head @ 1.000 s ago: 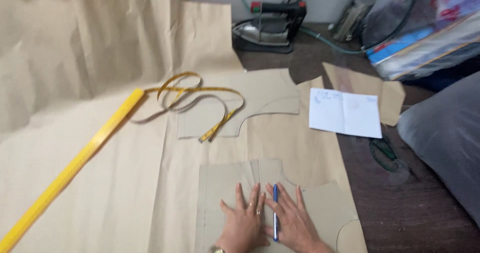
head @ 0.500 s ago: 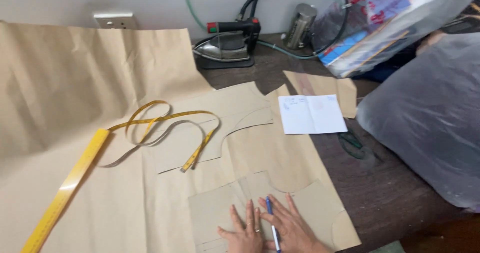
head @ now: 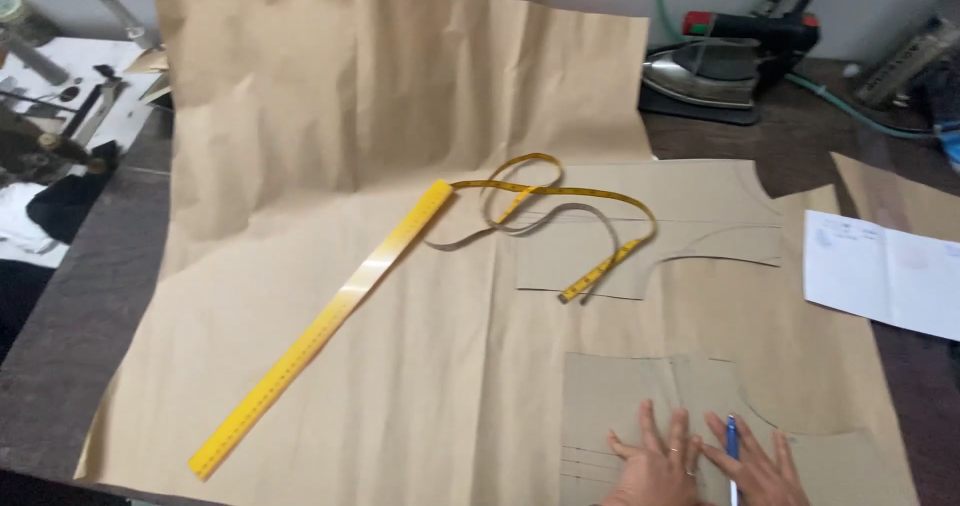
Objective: The person traces a garment pattern onto a large sheet of paper using a blue pen. They position a paper pattern piece on the sheet, trace its outline, and then use a curved ruler to draw smooth lines along the pattern's edges.
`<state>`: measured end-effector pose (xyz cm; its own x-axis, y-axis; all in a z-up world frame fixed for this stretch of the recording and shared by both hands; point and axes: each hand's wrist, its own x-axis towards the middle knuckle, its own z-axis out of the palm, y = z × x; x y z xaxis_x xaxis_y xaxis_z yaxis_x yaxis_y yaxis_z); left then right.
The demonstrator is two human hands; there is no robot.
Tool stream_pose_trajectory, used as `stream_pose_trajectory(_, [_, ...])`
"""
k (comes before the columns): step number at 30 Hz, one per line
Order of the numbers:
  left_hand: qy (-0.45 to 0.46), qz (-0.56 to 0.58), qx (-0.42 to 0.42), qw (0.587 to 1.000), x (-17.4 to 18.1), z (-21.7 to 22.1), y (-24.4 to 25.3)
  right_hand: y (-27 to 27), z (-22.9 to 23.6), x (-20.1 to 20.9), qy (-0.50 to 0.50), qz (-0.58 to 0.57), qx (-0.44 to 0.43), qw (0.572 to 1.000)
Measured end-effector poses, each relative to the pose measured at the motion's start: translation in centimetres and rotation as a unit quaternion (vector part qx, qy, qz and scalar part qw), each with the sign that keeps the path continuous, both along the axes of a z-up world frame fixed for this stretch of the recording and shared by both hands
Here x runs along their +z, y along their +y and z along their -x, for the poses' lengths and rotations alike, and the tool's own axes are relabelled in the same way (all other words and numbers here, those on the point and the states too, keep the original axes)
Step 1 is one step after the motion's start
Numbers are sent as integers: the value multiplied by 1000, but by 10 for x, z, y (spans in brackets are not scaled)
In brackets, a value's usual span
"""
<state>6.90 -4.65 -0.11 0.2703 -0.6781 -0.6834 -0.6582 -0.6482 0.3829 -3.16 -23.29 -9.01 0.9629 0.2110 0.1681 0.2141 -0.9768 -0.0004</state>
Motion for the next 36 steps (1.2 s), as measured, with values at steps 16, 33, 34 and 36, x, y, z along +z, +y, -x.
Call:
stream_pose_trajectory(16, [-212,347,-18,914,9,-225,57,-7,-9,-41,-100,11,9,995])
stream_pose_trajectory(33, [-631,69,206,745,111,-595,210,6,-17,-6,-134,86,21,987])
stream_pose_trajectory(34, [-630,67,207,745,119,-578,212,6,-17,-5,-132,85,23,987])
stream_pose_trajectory(36, [-662,174,111,720,138,-544,213,6,-18,-5,-144,78,35,986])
